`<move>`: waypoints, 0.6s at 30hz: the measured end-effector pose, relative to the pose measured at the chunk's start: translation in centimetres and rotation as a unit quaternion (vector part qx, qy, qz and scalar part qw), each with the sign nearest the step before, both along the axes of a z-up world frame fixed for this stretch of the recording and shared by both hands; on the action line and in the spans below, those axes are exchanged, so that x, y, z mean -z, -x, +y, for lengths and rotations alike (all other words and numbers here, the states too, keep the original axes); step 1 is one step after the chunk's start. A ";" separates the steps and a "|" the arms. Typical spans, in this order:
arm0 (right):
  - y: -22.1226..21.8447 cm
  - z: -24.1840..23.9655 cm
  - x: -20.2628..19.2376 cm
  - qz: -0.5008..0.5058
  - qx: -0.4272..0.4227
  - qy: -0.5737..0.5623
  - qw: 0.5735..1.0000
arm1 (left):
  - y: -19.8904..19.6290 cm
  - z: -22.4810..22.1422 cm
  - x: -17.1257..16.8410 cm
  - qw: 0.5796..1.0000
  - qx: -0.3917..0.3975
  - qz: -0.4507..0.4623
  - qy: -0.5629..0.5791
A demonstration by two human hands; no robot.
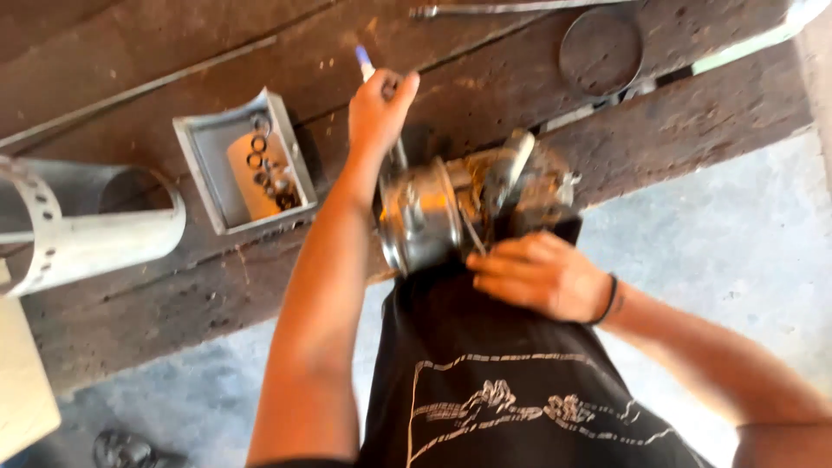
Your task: Disassembling an electric motor by loosening bolts with a wrench and removing the outer housing components.
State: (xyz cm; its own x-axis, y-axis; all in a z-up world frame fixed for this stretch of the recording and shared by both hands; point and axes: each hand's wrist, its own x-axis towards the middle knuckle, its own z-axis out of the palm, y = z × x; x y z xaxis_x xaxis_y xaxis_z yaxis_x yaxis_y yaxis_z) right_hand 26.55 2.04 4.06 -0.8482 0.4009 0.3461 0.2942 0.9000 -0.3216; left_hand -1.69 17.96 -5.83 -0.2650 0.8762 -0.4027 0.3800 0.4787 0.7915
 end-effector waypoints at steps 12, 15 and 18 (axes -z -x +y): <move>0.5 4.0 -1.8 0.286 0.188 0.435 0.833 | -1.5 -18.6 -6.6 0.920 0.168 -0.068 -0.347; 1.8 8.0 -2.1 0.240 0.170 0.504 0.812 | -2.2 -18.6 -5.4 0.926 0.125 -0.022 -0.357; 3.5 10.9 -2.8 0.193 0.136 0.553 0.799 | -2.8 -18.7 -4.4 0.921 0.091 0.026 -0.378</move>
State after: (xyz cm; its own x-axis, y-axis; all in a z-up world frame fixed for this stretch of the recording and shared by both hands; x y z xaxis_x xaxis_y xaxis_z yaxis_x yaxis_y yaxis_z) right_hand 23.09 12.94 6.82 -0.5937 0.7937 -0.1329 0.1169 -0.0784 -0.9900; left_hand 1.12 -0.76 -1.46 -0.0887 0.9328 0.3492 0.4459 -0.2763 0.8514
